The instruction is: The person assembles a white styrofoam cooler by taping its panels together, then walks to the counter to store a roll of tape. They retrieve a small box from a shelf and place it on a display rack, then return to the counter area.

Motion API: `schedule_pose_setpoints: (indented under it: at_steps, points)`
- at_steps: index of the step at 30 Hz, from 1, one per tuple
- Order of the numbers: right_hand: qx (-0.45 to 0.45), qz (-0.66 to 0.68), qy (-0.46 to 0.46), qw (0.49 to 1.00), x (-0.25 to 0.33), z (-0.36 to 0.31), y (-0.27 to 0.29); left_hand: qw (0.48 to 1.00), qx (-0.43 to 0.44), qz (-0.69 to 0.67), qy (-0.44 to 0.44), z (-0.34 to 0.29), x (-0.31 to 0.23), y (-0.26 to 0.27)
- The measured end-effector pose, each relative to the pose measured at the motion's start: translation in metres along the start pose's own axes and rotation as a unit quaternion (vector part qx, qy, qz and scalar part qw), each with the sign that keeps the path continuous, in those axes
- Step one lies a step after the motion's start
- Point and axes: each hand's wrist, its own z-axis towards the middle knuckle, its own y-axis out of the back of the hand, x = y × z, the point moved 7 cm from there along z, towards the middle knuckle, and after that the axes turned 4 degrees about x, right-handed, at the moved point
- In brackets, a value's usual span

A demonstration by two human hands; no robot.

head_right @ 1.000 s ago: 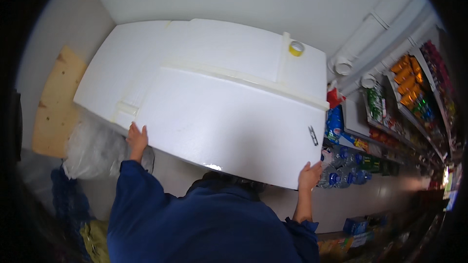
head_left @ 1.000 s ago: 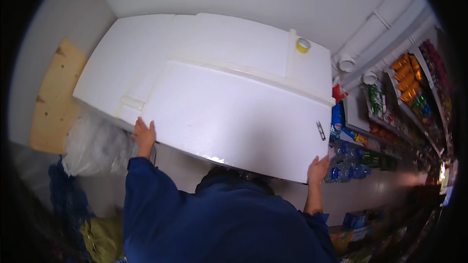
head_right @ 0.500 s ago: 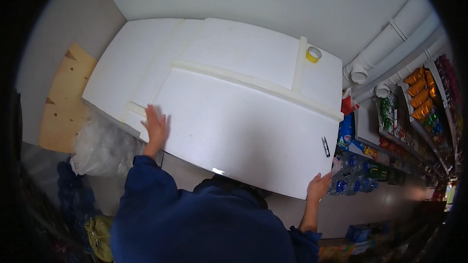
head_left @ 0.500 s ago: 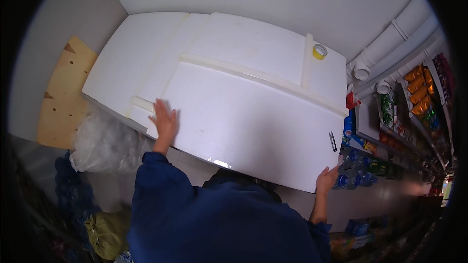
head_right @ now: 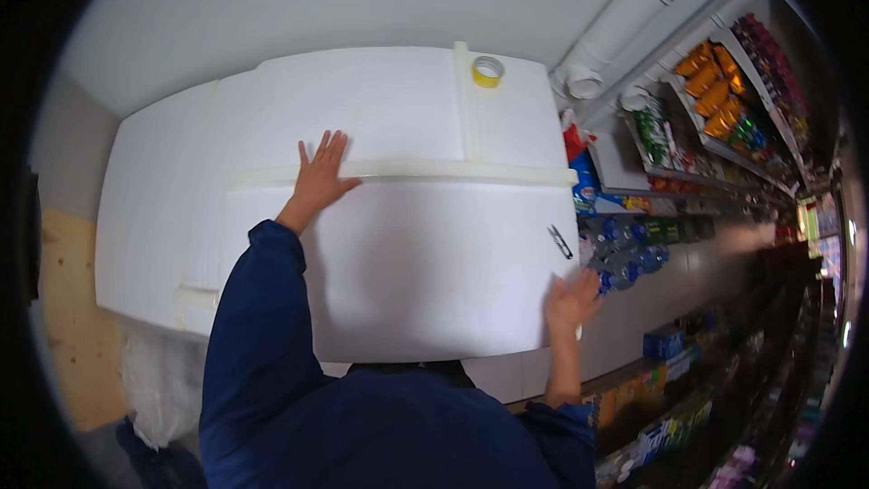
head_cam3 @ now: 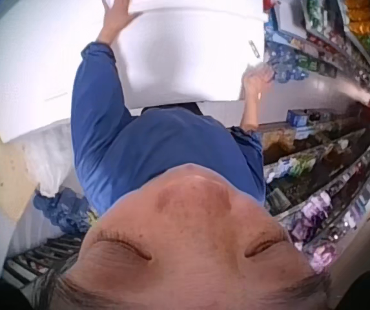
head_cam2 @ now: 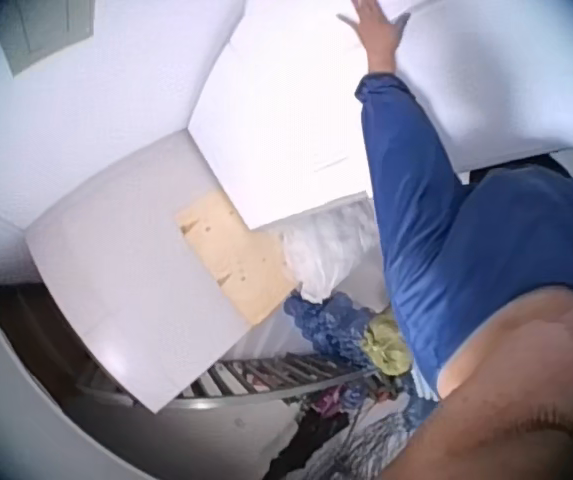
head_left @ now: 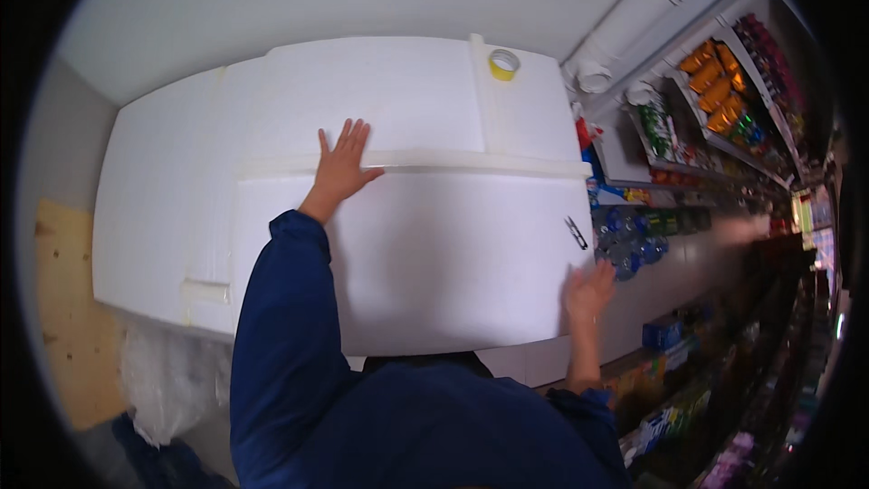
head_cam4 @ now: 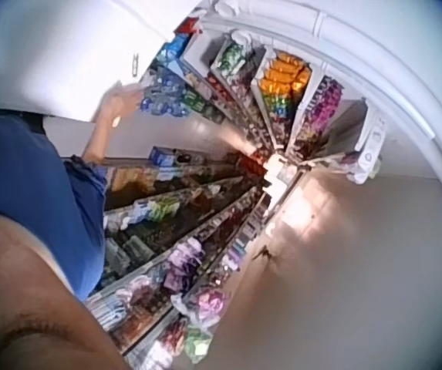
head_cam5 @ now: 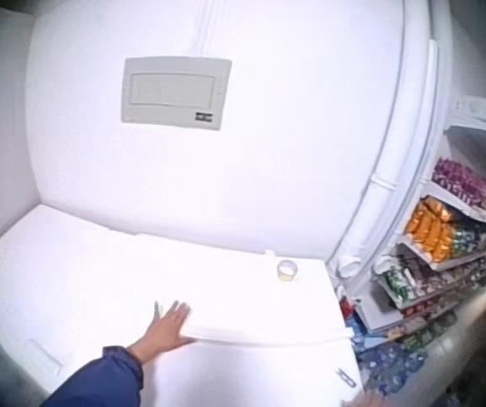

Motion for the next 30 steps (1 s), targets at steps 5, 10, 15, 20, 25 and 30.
schedule_pose_setpoints:
  at_steps: [5,10,15,20,25,30]
  points:
    - [-0.042,0.123,0.194,0.972,0.201,0.048,0.003,0.998,0.041,-0.049,-0.016,0.010,0.000,-0.013]
    - [-0.027,0.191,0.336,0.922,0.369,0.057,-0.009,0.996,0.045,-0.075,-0.012,0.014,0.000,-0.009]
    - [-0.009,0.155,0.336,0.929,0.338,0.084,-0.037,0.995,-0.019,-0.091,-0.037,0.010,0.001,0.000]
    - [-0.044,0.130,0.266,0.954,0.238,0.135,-0.038,0.995,0.009,-0.091,-0.026,0.013,0.000,0.001]
    - [-0.043,0.095,0.202,0.974,0.171,0.174,-0.040,0.997,0.012,-0.072,-0.026,0.014,-0.001,-0.002]
    - [0.002,0.081,0.136,0.987,0.142,0.196,-0.048,0.996,-0.003,-0.080,-0.033,0.017,-0.001,-0.003]
